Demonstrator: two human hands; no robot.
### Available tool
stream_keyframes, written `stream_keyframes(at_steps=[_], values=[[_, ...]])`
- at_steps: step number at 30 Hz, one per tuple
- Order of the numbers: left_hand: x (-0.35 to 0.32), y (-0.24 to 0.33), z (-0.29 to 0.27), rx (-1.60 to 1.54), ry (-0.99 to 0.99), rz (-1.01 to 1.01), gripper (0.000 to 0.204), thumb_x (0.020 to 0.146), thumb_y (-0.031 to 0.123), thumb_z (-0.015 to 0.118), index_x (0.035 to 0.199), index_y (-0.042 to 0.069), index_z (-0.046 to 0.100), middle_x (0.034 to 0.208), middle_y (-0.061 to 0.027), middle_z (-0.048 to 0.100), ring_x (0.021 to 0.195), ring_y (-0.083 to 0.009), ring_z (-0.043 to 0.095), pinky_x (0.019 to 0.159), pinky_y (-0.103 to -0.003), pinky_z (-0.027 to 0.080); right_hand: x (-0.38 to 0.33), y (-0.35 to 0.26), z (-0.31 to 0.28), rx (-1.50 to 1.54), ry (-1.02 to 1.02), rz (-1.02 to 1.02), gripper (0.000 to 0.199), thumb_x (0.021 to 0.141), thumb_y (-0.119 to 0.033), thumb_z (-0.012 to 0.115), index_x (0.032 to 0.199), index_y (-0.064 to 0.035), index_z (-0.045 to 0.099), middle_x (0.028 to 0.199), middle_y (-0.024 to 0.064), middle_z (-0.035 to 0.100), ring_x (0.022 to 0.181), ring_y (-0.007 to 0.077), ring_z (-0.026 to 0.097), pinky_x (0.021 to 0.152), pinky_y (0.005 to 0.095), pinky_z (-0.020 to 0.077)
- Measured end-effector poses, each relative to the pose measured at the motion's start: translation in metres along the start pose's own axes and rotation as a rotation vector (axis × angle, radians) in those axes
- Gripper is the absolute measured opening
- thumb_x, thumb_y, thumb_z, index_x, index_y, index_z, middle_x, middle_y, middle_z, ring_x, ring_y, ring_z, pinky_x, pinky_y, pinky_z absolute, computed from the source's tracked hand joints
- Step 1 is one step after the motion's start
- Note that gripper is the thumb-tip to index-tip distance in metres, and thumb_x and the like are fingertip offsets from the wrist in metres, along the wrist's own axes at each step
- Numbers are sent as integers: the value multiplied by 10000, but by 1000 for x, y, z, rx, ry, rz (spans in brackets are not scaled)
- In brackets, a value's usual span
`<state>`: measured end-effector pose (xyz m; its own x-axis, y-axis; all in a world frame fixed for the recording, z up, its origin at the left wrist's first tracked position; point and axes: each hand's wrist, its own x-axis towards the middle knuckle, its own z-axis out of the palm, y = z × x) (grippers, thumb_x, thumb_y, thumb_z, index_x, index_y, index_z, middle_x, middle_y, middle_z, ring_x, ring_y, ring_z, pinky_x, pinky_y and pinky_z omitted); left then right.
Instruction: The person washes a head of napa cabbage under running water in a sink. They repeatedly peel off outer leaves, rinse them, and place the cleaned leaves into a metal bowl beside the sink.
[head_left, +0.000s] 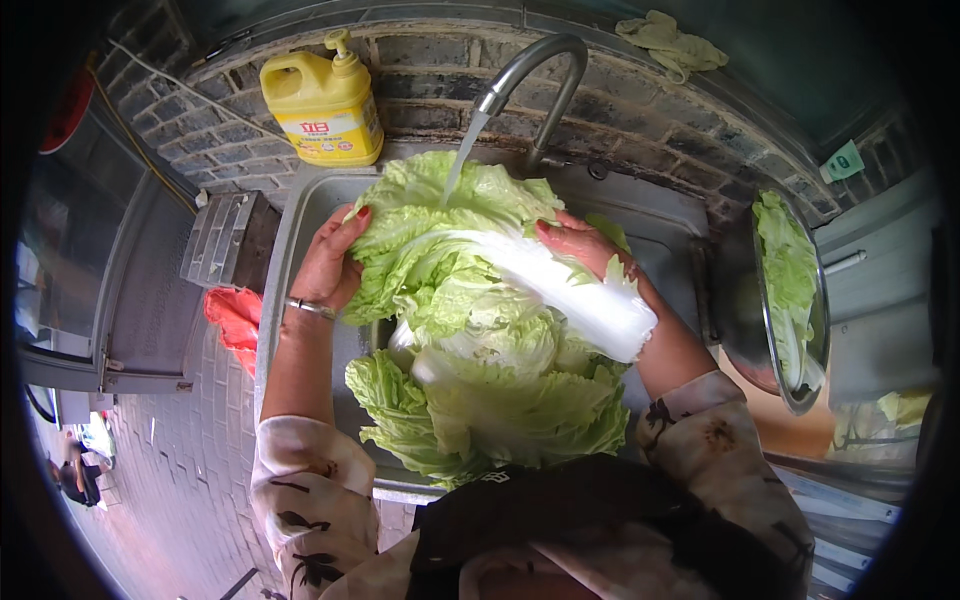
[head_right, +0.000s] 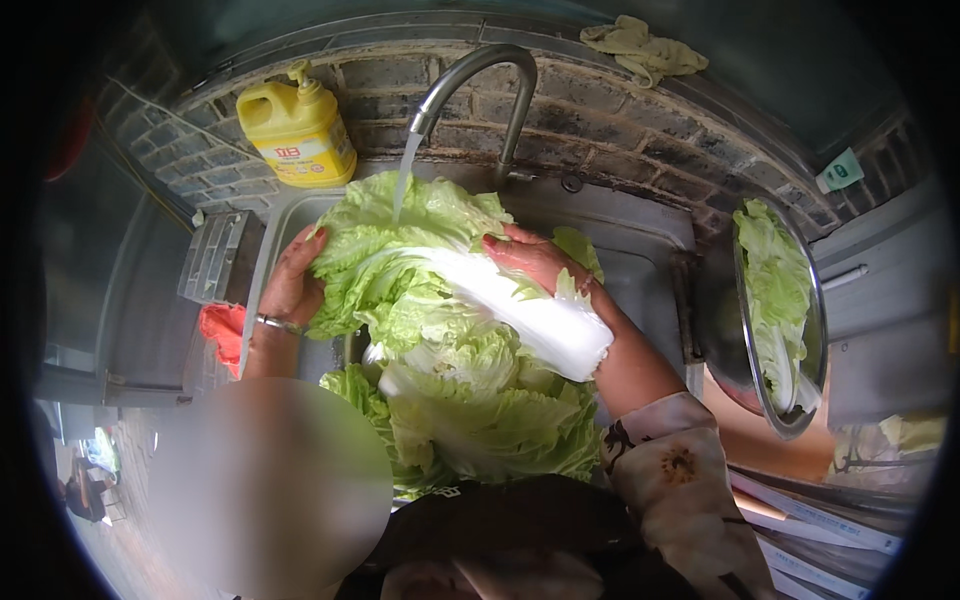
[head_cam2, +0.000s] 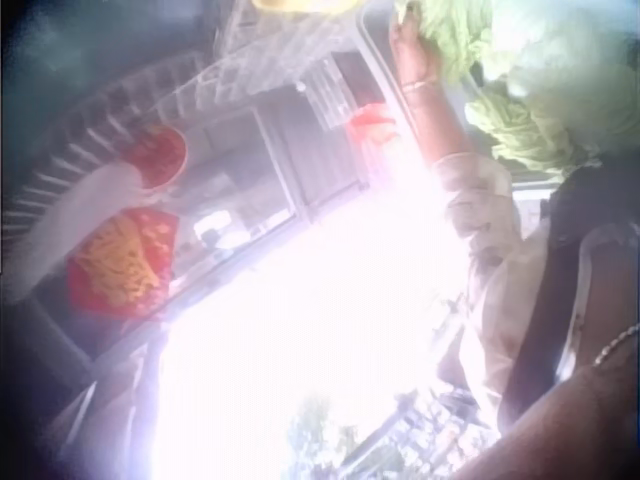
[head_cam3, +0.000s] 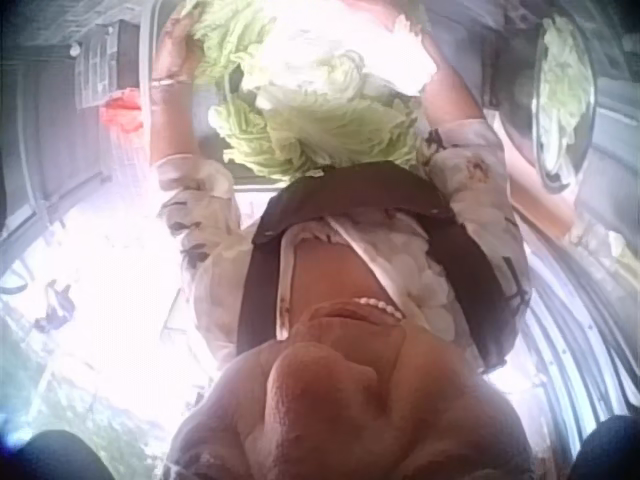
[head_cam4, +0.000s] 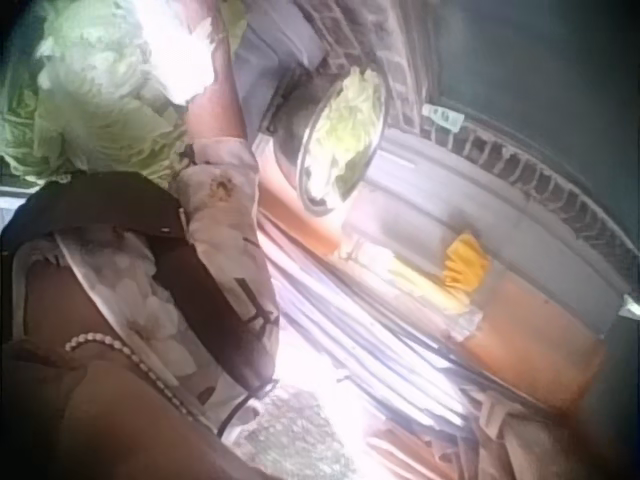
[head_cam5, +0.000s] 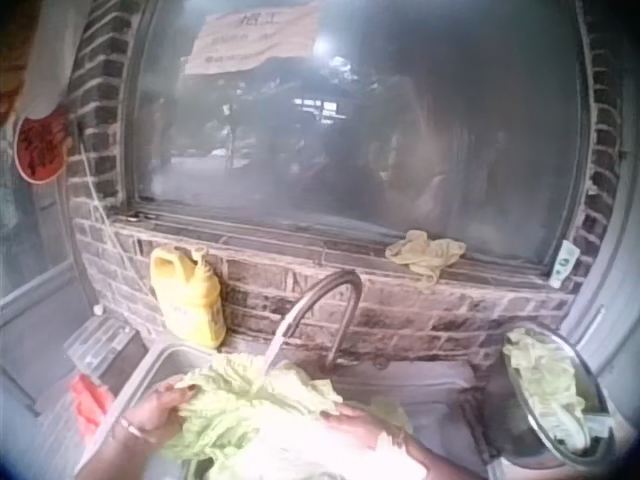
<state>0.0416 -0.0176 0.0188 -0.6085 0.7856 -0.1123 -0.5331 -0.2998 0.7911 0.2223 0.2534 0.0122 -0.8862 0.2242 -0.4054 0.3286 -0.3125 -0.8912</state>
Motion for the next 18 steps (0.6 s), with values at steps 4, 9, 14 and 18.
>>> stream_keyframes(at_steps=[4, 9, 14, 18], values=[[10, -11, 22, 135, 14, -19, 378, 812, 145, 639, 1145, 20, 511, 1091, -76, 584, 980, -158, 568, 857, -284, 457, -3, 1, -23, 90, 36, -60, 905, 777, -349, 683, 1367, 60, 132, 1233, 123, 497, 1144, 152, 458, 936, 249, 367], [34, -23, 48, 353, 136, -87, 475, 757, 150, 703, 1152, -14, 496, 1078, -111, 582, 974, -168, 566, 826, -300, 469, -13, -11, -55, 94, 60, -98, 863, 793, -287, 678, 1369, 54, 133, 1224, 119, 501, 1134, 155, 469, 925, 249, 374], [39, -20, 55, -86, -20, -72, 369, 769, 155, 693, 1082, 17, 554, 967, -55, 622, 865, -144, 598, 757, -267, 495, -33, -29, -33, 53, 3, -116, 861, 761, -222, 711, 1361, 57, 159, 1195, 126, 514, 1097, 181, 505, 908, 266, 391], [35, -30, 37, 288, 26, 127, 380, 797, 136, 642, 1146, 40, 523, 1004, -70, 617, 895, -179, 607, 789, -311, 508, -16, -19, -23, 72, 43, -88, 827, 713, -163, 745, 1339, 36, 245, 1159, 143, 525, 1056, 190, 535, 885, 268, 415]])
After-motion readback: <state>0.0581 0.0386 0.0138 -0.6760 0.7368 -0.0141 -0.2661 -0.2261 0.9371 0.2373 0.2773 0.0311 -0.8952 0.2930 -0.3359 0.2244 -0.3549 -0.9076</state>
